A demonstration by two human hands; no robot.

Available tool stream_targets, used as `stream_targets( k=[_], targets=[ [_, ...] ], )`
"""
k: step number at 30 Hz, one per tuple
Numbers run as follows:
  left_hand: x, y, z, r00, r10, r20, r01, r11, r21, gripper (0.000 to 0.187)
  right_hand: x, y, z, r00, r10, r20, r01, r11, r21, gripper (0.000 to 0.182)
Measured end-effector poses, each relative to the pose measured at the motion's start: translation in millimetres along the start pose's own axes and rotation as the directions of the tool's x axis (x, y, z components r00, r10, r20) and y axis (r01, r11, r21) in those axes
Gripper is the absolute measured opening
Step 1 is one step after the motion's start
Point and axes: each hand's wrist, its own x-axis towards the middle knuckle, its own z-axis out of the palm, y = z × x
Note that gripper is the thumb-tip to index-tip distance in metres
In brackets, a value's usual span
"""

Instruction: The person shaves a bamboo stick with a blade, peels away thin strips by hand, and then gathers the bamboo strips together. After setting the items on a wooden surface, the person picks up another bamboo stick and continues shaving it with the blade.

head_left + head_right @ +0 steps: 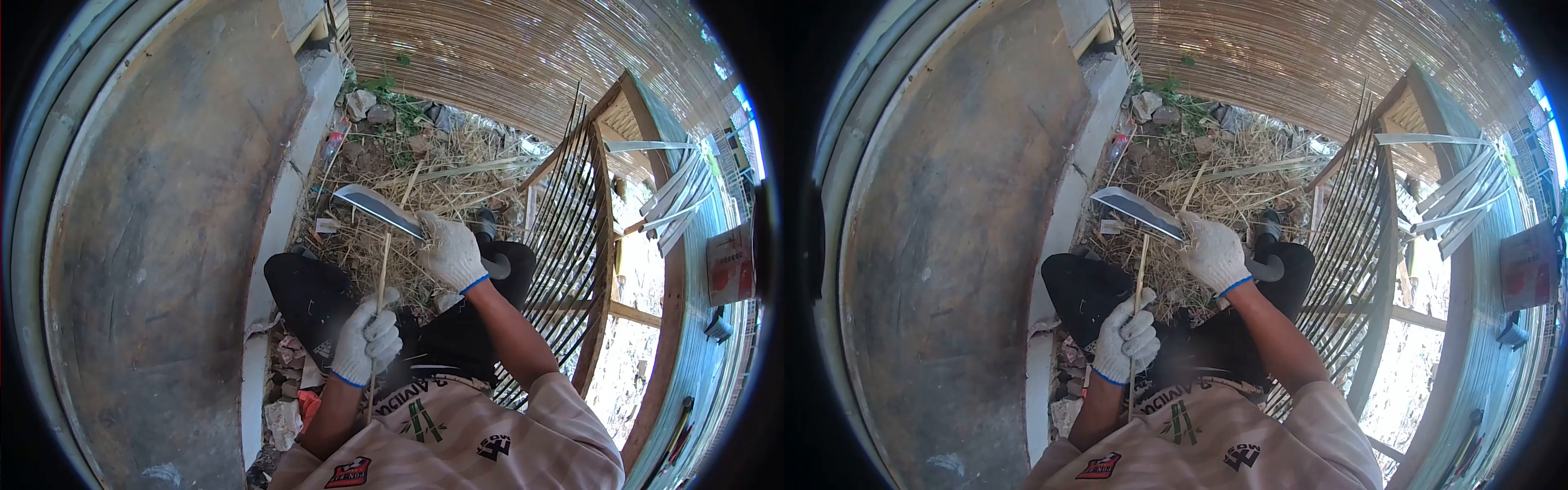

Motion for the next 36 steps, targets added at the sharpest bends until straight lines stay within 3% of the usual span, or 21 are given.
stream_targets(
  k=[2, 4, 6, 9, 11, 13, 26, 29, 31, 32, 34, 35, 36],
  targets=[
    [2, 1, -1, 0.997, -0.043, 0.063, 0.052, 0.988, -0.145, 0.042, -7, -3, -8, 0.995, -0.059, 0.077, 0.056, 0.998, 0.042, 0.056],
    [4, 1, 4, 0.998, -0.052, 0.031, 0.057, 0.985, -0.165, 0.044, -19, -7, -6, 0.989, -0.145, 0.020, 0.142, 0.984, 0.107, 0.060],
    [4, 2, 11, 0.998, -0.064, -0.006, 0.062, 0.982, -0.177, 0.047, -27, -15, -5, 0.968, -0.234, 0.092, 0.223, 0.968, 0.111, 0.063],
    [3, 3, 14, 0.996, -0.077, -0.052, 0.071, 0.992, -0.109, 0.044, -30, -22, -3, 0.957, -0.230, 0.177, 0.220, 0.973, 0.075, 0.063],
    [5, 3, 6, 0.996, -0.059, 0.069, 0.069, 0.984, -0.163, 0.040, -31, -27, -5, 0.951, -0.239, 0.198, 0.231, 0.971, 0.062, 0.061],
    [5, 2, 2, 0.998, -0.034, 0.050, 0.041, 0.989, -0.142, 0.038, -33, -32, -5, 0.942, -0.248, 0.226, 0.234, 0.968, 0.087, 0.058],
    [10, 8, 5, 0.997, 0.032, -0.075, -0.029, 0.999, 0.038, 0.035, -25, -33, 3, 0.955, -0.226, 0.190, 0.225, 0.974, 0.028, 0.058],
    [9, 10, 8, 0.991, 0.035, -0.131, -0.019, 0.992, 0.121, 0.037, -20, -29, 9, 0.958, -0.229, 0.174, 0.231, 0.973, 0.008, 0.041],
    [5, 8, 4, 0.993, 0.006, -0.121, 0.008, 0.993, 0.115, 0.037, -9, -15, 18, 0.983, -0.183, 0.023, 0.182, 0.983, 0.016, 0.047],
    [1, 5, 0, 0.993, -0.021, -0.113, 0.034, 0.993, 0.110, 0.038, -3, -9, 17, 0.983, -0.183, 0.024, 0.183, 0.983, 0.019, 0.047],
    [-3, 3, -5, 0.996, -0.037, -0.076, 0.042, 0.997, 0.061, 0.040, 14, 5, 9, 1.000, -0.022, 0.020, 0.022, 1.000, -0.012, 0.041],
    [-5, 2, -5, 0.996, -0.078, -0.035, 0.076, 0.996, -0.053, 0.040, 22, 14, 9, 1.000, -0.020, 0.019, 0.020, 1.000, -0.009, 0.041],
    [-6, 2, -5, 0.993, -0.114, 0.011, 0.114, 0.980, -0.164, 0.040, 30, 25, 11, 0.987, 0.124, 0.102, -0.136, 0.984, 0.117, 0.038]
  ],
)
